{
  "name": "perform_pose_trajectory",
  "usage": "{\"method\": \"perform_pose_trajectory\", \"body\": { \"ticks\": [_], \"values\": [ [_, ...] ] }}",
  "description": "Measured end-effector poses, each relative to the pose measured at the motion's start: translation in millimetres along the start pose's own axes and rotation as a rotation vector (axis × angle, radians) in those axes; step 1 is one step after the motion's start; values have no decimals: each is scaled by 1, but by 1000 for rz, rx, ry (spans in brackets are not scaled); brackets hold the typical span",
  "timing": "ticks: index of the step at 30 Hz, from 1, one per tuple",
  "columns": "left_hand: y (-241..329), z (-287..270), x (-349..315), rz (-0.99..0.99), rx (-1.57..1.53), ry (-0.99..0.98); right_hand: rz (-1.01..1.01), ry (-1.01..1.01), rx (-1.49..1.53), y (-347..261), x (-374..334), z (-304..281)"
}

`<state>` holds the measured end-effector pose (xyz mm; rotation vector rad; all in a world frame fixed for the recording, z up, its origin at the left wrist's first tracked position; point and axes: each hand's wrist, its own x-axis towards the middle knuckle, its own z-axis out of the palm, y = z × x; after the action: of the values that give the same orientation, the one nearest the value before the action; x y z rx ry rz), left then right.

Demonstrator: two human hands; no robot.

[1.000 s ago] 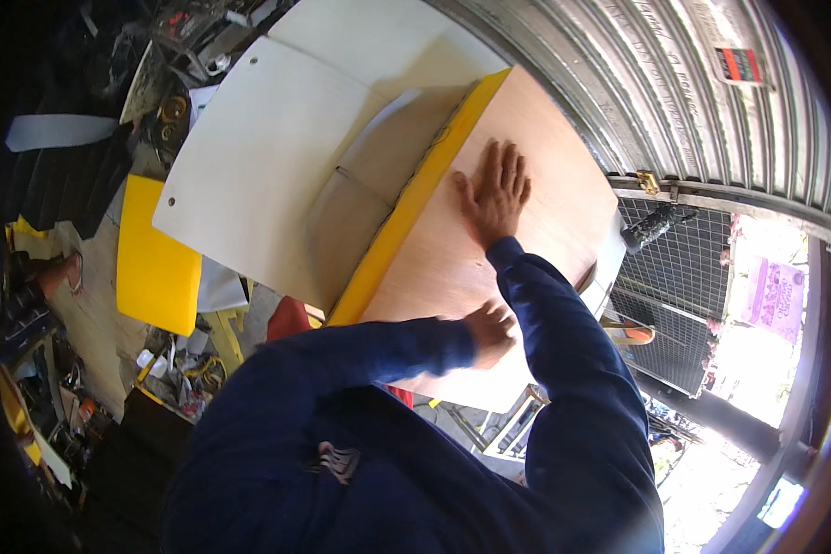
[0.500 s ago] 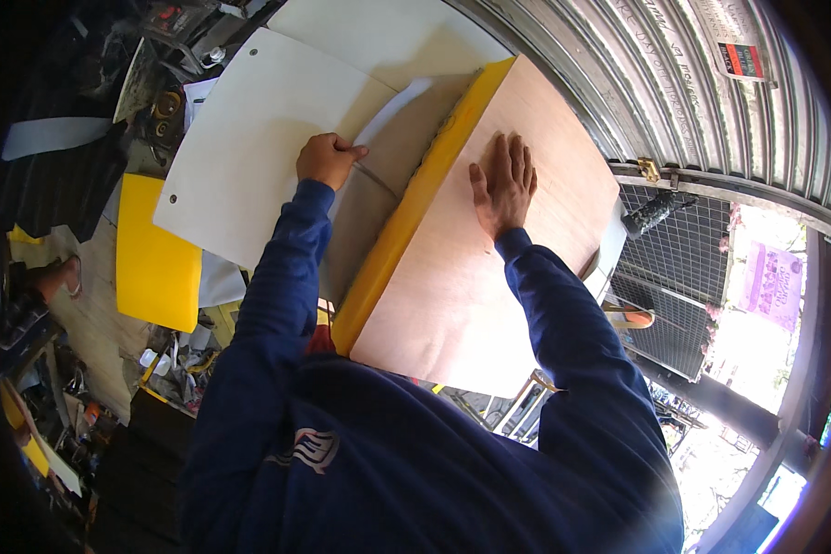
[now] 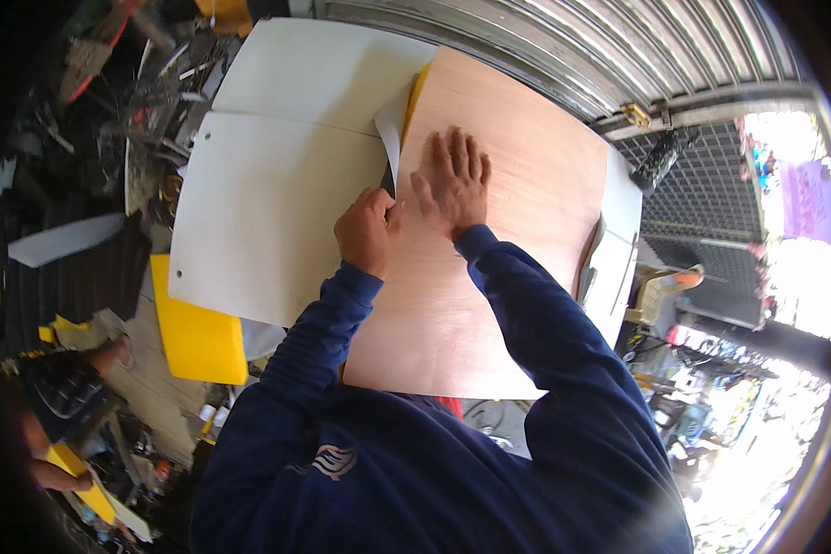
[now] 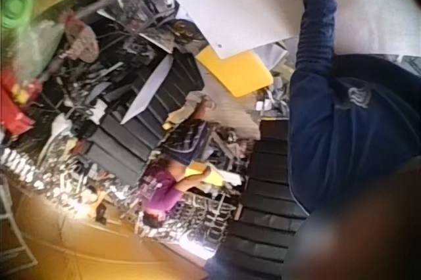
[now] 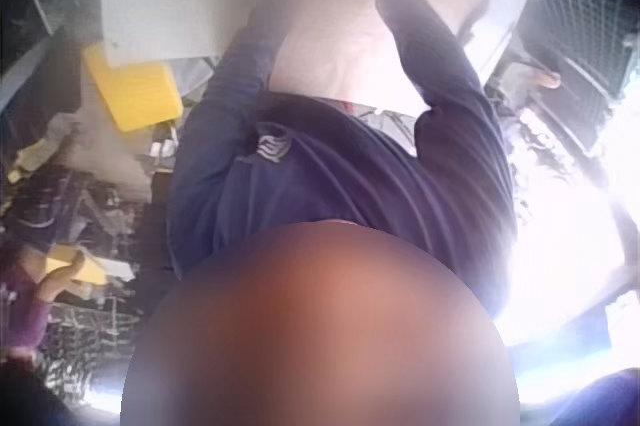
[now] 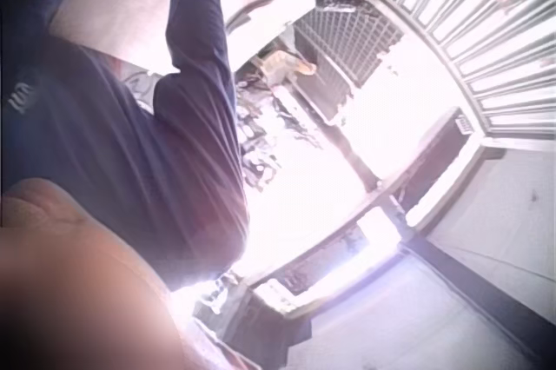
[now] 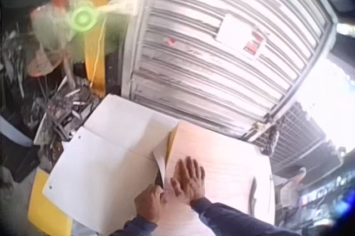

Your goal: The person cuts a yellow foam sheet with a knife, then places a black vinyl cover over the foam and smooths it. They fold and tuck the vinyl edges around the foam, flip the assembly, and continue wrapping the vinyl around the foam block on a white workbench.

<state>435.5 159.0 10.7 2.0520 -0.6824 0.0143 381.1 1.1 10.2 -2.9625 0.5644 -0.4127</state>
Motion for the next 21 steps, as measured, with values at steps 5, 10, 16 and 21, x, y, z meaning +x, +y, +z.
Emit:
{"method": "perform_pose_trajectory", "body": {
  "ticks": [5,10,16,21],
  "values": [
    [-5,26,-18,221,486,-31,26,96,57,16,-8,32],
    [6,48,-49,229,883,-143,70,320,347,18,-3,47],
    [41,66,-51,152,1250,-301,378,569,681,106,-67,-28],
    [23,68,-52,168,1122,-104,1197,380,-6,305,-254,-23]
  ]
}}
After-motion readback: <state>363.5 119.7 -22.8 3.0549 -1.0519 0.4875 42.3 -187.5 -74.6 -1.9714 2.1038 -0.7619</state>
